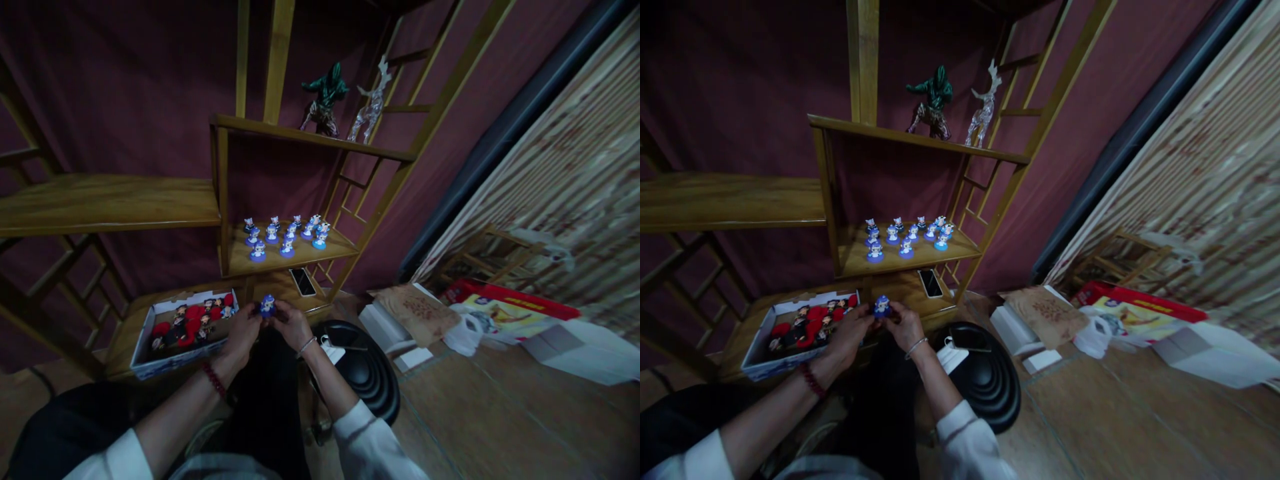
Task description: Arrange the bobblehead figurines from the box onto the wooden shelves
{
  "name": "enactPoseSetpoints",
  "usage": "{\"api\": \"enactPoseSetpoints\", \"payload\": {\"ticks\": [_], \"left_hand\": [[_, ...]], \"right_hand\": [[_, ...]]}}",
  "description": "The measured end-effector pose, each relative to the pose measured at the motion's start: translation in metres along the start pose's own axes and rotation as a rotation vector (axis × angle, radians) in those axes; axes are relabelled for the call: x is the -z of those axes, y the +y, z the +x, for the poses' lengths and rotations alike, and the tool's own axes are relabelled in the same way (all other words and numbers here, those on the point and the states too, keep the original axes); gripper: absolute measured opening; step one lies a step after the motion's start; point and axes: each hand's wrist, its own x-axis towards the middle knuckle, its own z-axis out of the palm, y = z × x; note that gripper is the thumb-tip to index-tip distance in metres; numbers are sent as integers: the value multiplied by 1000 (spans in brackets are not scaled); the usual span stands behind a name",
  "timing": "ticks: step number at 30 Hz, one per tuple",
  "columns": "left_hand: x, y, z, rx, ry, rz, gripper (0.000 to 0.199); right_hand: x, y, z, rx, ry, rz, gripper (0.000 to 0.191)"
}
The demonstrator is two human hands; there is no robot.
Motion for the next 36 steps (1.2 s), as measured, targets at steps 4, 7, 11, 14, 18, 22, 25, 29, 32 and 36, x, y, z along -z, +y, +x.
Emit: {"api": "enactPoseSetpoints", "payload": {"ticks": [4,7,11,14,18,22,25,29,32,36], "left_hand": [[-12,15,-2,-35,-24,29,29],[-20,25,0,-69,-81,39,31],[-31,34,7,-98,-113,56,36],[-40,39,11,-125,-122,63,38],[-49,45,16,-190,-154,185,42],[-59,52,21,-317,-210,291,42],[-65,58,24,-461,-186,383,42],[-68,62,28,-711,-90,565,42],[-66,59,33,-870,-13,727,41],[-64,56,39,-1006,36,896,41]], "right_hand": [[16,-4,4,9,26,-7,28],[27,-12,8,10,105,-31,31],[42,-22,14,55,171,-107,30],[54,-28,21,72,203,-146,28],[68,-32,30,71,258,-150,29],[81,-34,41,53,292,-144,34],[89,-37,49,52,336,-167,37],[100,-39,62,41,406,-233,39],[106,-35,73,17,458,-286,43],[111,-25,89,19,504,-382,42]]}}
